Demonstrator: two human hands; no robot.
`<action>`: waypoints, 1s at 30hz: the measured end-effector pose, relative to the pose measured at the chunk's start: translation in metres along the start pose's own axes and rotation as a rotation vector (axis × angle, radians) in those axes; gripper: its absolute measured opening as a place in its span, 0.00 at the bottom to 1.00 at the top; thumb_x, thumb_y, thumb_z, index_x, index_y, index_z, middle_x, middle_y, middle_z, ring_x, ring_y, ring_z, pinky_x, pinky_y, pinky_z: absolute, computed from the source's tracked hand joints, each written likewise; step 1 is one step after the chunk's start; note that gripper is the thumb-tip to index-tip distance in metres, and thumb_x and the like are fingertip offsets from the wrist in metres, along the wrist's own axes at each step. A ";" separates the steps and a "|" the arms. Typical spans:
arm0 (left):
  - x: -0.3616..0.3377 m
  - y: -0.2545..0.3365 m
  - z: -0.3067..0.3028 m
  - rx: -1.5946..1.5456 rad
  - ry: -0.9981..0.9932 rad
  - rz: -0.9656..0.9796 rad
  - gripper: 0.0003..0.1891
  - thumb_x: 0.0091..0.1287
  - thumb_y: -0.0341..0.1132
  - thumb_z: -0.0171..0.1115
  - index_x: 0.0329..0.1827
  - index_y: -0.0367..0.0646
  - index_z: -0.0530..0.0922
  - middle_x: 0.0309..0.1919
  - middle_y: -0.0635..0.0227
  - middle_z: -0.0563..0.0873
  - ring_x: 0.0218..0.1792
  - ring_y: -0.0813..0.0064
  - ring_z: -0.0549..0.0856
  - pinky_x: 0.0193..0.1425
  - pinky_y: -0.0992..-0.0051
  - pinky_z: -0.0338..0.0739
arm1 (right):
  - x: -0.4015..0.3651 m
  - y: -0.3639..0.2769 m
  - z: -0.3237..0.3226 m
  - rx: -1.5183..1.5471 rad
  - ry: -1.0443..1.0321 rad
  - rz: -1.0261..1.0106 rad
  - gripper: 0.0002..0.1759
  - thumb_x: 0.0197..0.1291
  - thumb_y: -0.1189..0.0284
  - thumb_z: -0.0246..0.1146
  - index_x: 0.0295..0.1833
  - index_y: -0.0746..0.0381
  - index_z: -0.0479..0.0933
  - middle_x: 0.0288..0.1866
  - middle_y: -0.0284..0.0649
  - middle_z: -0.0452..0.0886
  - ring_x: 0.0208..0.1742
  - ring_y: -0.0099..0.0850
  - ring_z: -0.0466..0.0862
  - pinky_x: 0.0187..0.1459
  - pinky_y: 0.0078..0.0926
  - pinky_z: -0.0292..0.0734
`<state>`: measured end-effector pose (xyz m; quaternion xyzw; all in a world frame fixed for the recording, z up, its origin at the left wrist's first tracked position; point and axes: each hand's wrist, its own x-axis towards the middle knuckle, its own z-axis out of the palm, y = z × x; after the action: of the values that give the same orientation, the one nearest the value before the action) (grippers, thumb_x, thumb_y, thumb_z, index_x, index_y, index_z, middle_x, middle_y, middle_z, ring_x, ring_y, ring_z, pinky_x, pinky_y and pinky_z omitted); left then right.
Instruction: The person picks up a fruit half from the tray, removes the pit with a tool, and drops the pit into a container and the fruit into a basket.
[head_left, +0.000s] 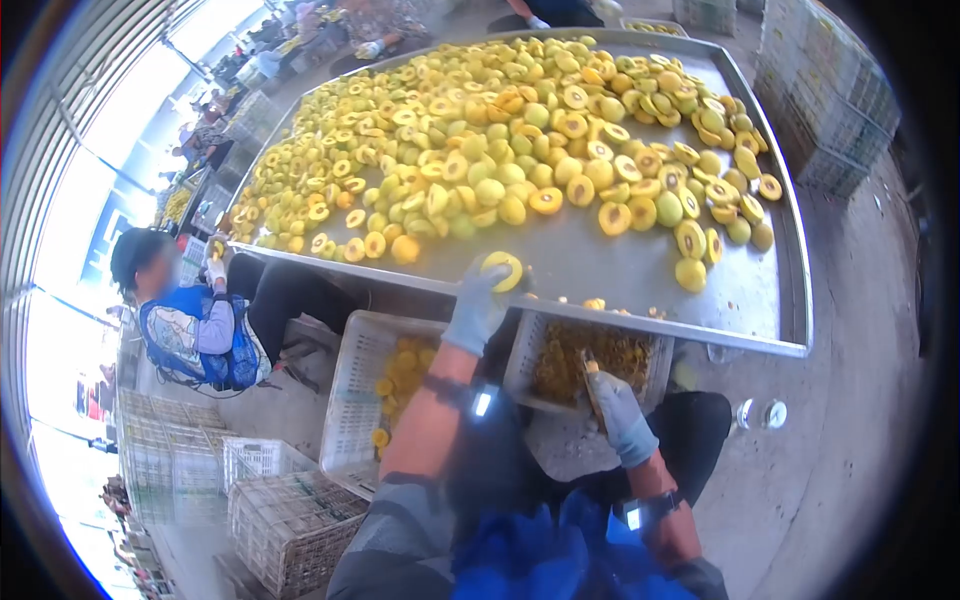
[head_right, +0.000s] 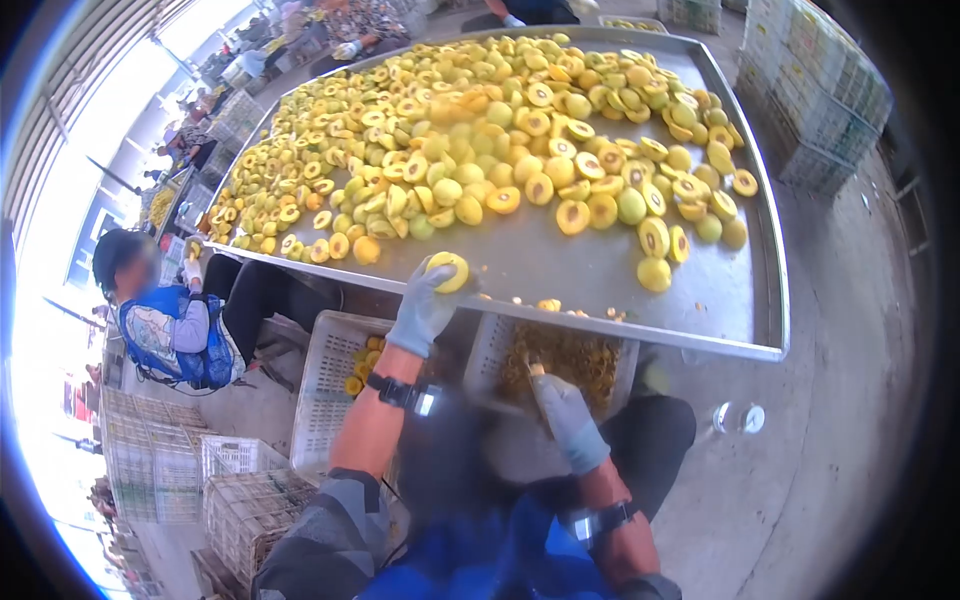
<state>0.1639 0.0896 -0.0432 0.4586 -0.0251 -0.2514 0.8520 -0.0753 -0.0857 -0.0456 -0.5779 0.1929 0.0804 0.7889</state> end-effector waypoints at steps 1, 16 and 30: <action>-0.017 -0.005 0.009 -0.091 -0.053 -0.033 0.22 0.66 0.28 0.65 0.63 0.38 0.75 0.52 0.56 0.85 0.51 0.57 0.86 0.63 0.50 0.83 | -0.004 -0.010 0.001 -0.014 -0.025 -0.011 0.27 0.79 0.48 0.53 0.41 0.61 0.79 0.23 0.30 0.74 0.18 0.18 0.72 0.19 0.19 0.65; -0.118 -0.063 0.115 0.057 0.014 -0.008 0.30 0.84 0.56 0.33 0.58 0.39 0.76 0.47 0.54 0.86 0.42 0.61 0.86 0.48 0.64 0.86 | -0.029 -0.030 0.018 -0.225 0.147 -0.324 0.23 0.77 0.59 0.58 0.50 0.71 0.83 0.30 0.42 0.85 0.31 0.26 0.84 0.33 0.30 0.77; -0.132 -0.064 0.163 0.122 0.215 0.026 0.28 0.84 0.52 0.36 0.51 0.37 0.79 0.45 0.54 0.87 0.41 0.60 0.88 0.49 0.63 0.87 | -0.042 -0.037 0.011 -0.367 0.231 -0.304 0.25 0.76 0.56 0.57 0.42 0.70 0.83 0.30 0.58 0.84 0.34 0.50 0.87 0.37 0.41 0.79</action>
<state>-0.0217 -0.0048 0.0249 0.5336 0.0452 -0.1879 0.8234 -0.0984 -0.0828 0.0067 -0.7390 0.1749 -0.0720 0.6466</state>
